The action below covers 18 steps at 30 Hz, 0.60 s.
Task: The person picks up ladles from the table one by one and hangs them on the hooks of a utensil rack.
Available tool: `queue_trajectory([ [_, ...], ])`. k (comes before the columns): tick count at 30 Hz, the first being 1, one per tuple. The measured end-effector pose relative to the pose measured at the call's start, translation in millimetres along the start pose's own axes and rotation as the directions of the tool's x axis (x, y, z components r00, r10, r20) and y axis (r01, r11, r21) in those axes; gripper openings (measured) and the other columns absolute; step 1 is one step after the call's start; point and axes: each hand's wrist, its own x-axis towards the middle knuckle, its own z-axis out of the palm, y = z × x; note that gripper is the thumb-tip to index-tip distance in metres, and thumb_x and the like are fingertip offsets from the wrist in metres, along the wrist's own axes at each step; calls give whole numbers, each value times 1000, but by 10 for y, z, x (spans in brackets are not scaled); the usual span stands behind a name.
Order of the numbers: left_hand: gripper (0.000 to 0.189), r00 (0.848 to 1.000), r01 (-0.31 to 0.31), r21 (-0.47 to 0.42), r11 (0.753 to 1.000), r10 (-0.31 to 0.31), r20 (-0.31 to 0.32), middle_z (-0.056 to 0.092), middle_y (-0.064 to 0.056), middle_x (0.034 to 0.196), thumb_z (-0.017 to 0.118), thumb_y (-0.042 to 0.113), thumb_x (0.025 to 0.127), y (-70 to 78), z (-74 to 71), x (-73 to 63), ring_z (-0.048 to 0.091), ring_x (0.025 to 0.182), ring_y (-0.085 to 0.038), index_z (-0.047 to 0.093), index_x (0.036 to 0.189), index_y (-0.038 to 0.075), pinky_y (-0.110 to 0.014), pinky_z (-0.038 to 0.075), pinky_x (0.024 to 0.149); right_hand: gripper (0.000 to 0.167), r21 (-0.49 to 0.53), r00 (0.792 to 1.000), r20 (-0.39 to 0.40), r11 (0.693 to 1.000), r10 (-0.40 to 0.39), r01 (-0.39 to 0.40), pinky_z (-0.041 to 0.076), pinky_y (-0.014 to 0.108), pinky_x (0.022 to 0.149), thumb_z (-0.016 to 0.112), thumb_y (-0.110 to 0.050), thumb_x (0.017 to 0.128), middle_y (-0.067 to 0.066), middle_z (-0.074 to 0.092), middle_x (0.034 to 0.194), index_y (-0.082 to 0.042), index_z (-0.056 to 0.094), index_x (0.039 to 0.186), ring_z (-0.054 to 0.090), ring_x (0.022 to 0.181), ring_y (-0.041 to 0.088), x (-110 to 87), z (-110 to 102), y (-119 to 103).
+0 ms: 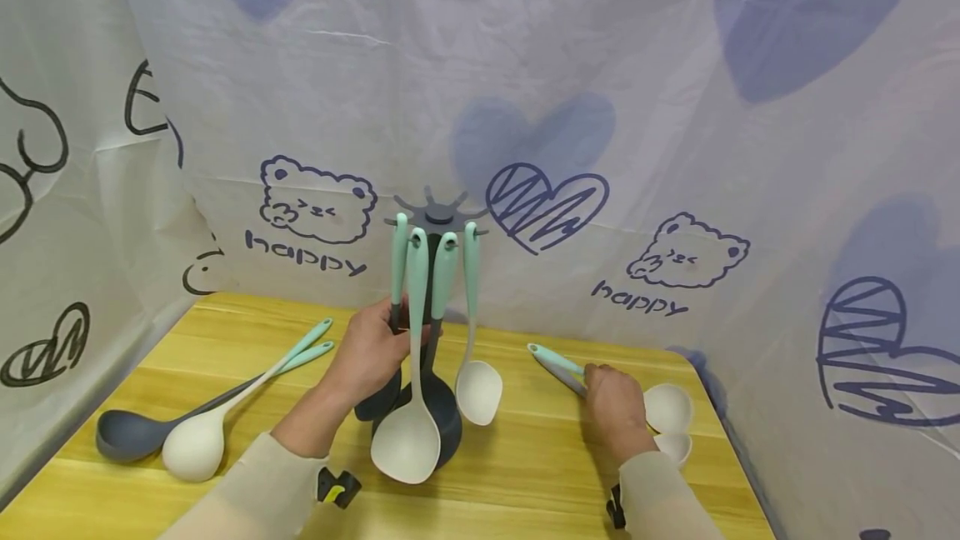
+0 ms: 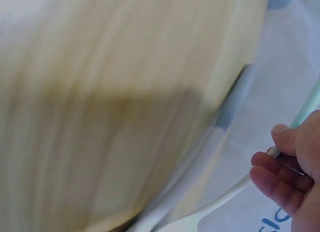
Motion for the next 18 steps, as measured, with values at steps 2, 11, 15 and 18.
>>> queue_trajectory([
  [2, 10, 1000, 2, 3, 1000, -2, -3, 78, -9, 103, 75, 9, 97, -2, 5, 1, 71, 93, -24, 75, 107, 10, -42, 62, 83, 18, 3, 999, -39, 1000, -12, 12, 51, 46, 48, 74, -3, 92, 7, 60, 65, -8, 62, 79, 61, 55, 28, 30, -37, -9],
  [11, 12, 1000, 9, 6, 1000, -9, -1, 78, -8, 102, 76, 12, 97, -3, 7, 6, 71, 92, -24, 75, 109, 11, -42, 61, 83, 20, 39, 989, -143, 999, -22, 27, 49, 46, 50, 73, -7, 97, 6, 55, 66, -6, 60, 82, 55, 54, 26, 178, -286, -198],
  [15, 11, 1000, 16, 3, 1000, -16, -2, 77, -8, 102, 76, 12, 97, -8, 9, 6, 70, 92, -24, 74, 108, 11, -42, 61, 83, 10, 93, 981, -195, 995, -13, 32, 50, 44, 51, 73, -7, 97, 5, 58, 67, -3, 68, 90, 55, 55, 24, 234, -466, -342],
  [18, 11, 1000, 22, 5, 1000, -22, -5, 77, -8, 102, 76, 11, 97, -13, 7, 4, 69, 91, -25, 74, 108, 11, -42, 61, 83, 6, 118, 971, -239, 992, -25, 55, 50, 43, 51, 75, -6, 95, 7, 61, 68, -1, 72, 94, 57, 56, 25, 268, -611, -466],
])
